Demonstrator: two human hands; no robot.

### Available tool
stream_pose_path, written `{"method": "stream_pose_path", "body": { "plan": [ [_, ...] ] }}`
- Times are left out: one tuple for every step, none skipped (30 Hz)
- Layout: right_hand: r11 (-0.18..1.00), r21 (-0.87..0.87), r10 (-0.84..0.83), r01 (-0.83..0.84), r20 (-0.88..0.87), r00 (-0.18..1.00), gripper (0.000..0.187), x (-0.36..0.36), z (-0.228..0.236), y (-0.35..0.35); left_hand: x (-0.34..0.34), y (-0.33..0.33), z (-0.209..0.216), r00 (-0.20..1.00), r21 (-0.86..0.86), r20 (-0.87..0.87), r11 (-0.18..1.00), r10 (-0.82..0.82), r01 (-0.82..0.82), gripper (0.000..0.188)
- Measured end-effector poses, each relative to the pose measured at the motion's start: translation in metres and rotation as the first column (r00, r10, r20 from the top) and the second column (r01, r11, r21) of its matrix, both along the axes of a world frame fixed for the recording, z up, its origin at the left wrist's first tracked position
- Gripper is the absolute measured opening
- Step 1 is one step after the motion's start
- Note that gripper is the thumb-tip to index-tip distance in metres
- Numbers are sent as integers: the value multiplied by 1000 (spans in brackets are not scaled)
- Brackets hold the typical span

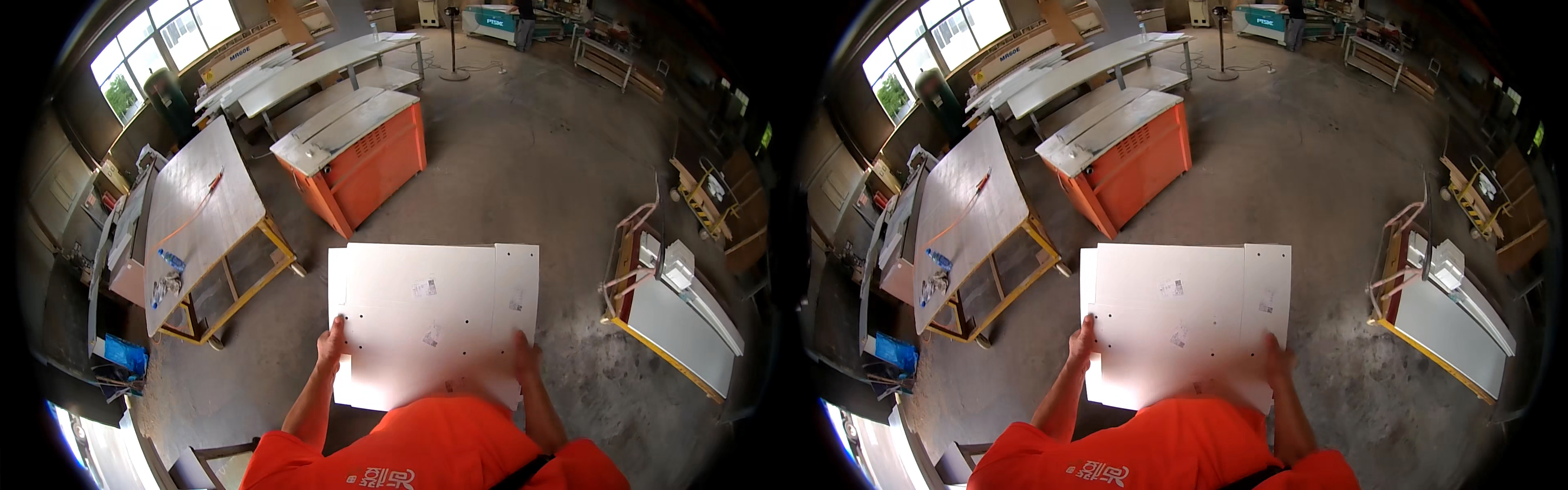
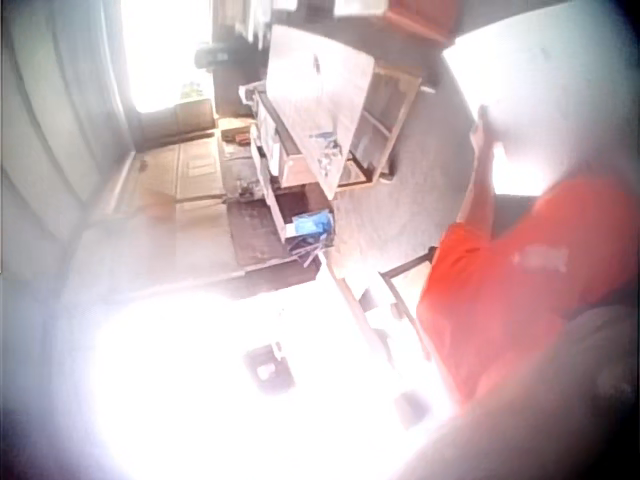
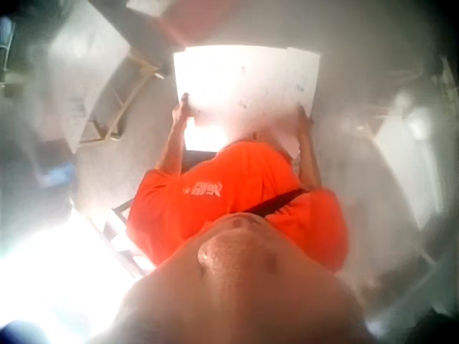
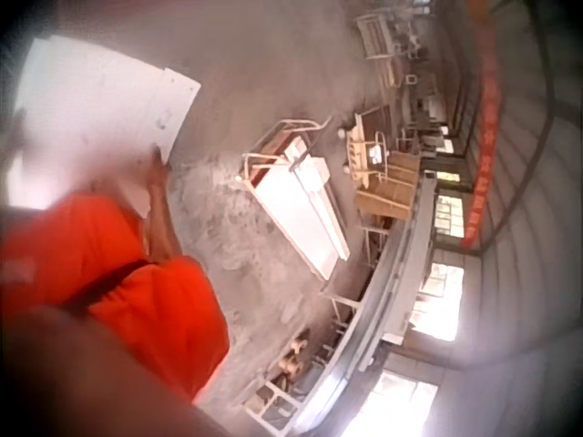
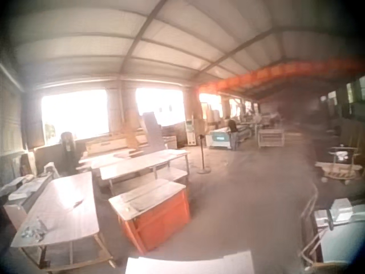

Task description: The person picks up several white wooden panels from a table, stacks them together, and carries the stack to another workbench. The person then picks up one narrow panel and runs their thumb along a groove in it.

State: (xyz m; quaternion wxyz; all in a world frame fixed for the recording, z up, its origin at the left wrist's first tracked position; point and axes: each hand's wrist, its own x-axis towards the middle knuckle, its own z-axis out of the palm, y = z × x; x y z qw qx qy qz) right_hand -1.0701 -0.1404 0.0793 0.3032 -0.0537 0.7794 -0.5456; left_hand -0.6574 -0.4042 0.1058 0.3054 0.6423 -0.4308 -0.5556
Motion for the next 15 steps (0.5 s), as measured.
{"method": "stream_pose_path", "body": {
  "plan": [
    [1000,16,-4,4,-20,1000,61,-27,0,-30,-31,-20,15,1000,35,2,999,4,-4,90],
    [999,14,41,-41,18,999,62,-39,16,-64,-37,-40,16,1000,37,12,999,19,-20,91],
    [996,11,88,-89,56,995,62,-51,34,-94,-42,-60,17,999,40,21,998,38,-38,92],
    [991,16,135,-136,78,988,63,-70,51,-120,-59,-75,20,998,31,22,998,61,-62,93],
    [989,-18,147,-146,34,989,62,-87,52,-148,-71,-96,19,996,29,10,995,91,-91,93],
    [986,-51,160,-160,-10,987,62,-101,47,-174,-80,-118,17,992,28,-2,992,122,-122,93],
    [981,-84,170,-174,-57,984,61,-117,44,-203,-93,-139,18,988,27,-17,988,153,-152,93],
    [974,-92,204,-206,-30,979,61,-135,41,-233,-105,-161,17,983,24,-45,984,179,-178,94],
    [967,-99,238,-237,-3,971,61,-153,39,-264,-116,-182,17,980,27,-45,981,194,-193,94],
    [957,-109,272,-268,22,962,61,-168,36,-298,-126,-206,16,977,26,-47,978,210,-209,94],
    [953,-155,269,-262,28,963,60,-183,32,-334,-137,-230,14,973,25,-48,974,225,-224,94],
    [946,-200,265,-254,35,964,59,-197,29,-370,-149,-254,12,970,30,-58,972,234,-233,94],
    [938,-245,263,-246,41,964,58,-208,30,-406,-157,-279,6,963,23,-50,964,266,-266,94],
    [938,-209,280,-276,-8,960,59,-217,31,-440,-165,-304,-1,954,16,-44,955,296,-296,94],
    [938,-172,297,-302,-58,953,61,-225,31,-473,-174,-330,-7,945,9,-37,946,325,-325,93]
  ]
}}
